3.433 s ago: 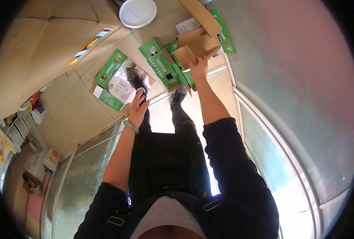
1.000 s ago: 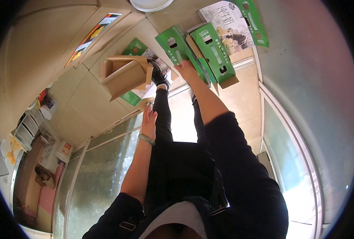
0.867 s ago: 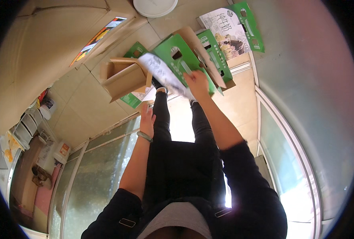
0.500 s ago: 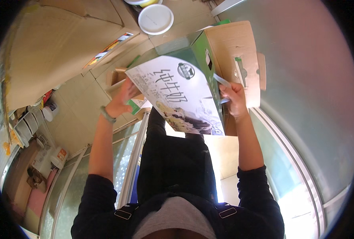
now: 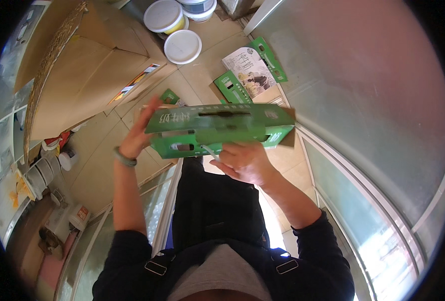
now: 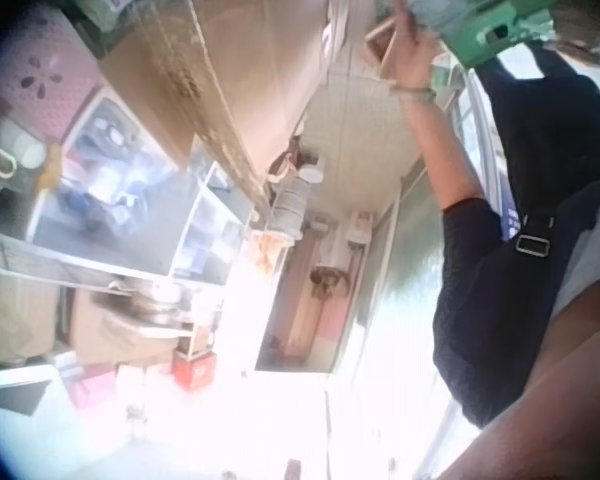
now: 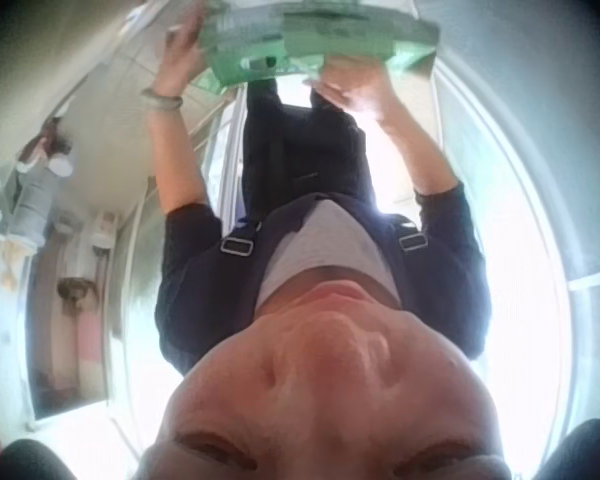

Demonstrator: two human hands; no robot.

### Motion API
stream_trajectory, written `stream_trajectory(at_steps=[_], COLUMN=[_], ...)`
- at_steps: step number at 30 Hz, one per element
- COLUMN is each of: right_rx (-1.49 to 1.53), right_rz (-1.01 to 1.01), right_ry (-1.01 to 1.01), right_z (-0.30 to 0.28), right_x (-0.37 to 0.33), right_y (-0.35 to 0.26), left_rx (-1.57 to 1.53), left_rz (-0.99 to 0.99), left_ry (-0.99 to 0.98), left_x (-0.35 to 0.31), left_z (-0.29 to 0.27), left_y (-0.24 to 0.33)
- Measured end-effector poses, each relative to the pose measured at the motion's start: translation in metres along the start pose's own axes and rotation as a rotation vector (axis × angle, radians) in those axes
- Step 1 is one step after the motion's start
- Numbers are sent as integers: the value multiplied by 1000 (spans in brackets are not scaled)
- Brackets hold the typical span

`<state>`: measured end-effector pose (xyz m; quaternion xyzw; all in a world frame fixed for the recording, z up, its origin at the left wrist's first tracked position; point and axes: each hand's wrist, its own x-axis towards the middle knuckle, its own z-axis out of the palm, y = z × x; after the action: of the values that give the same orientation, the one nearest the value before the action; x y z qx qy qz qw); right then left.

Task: The person assembles flat-packed cardboard boxes by folding and interlocking tabs. They handle multiple boxes one at a time, folding sides and locking flaps to form rectangular containers.

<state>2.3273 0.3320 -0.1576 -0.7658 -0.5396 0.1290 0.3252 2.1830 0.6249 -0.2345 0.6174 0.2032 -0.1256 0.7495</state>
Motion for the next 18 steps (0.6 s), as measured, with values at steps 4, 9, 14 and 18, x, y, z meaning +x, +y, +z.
stream_trajectory(at_steps=[4,9,14,18], right_rx=[-91,-137,-200,133], right_rz=[-173,-436,-191,125], right_ry=[6,224,-26,-29], right_z=[16,38,-13,-51], right_x=[-16,-71,-98,-77], right_y=[3,2,0,-1], left_rx=[121,-303,-478,7], left_rz=[-230,-242,-85,58], left_ry=[24,486,774,838], left_x=[7,2,-17,-35], left_z=[12,47,84,120], left_y=[-26,-63,-65,-42])
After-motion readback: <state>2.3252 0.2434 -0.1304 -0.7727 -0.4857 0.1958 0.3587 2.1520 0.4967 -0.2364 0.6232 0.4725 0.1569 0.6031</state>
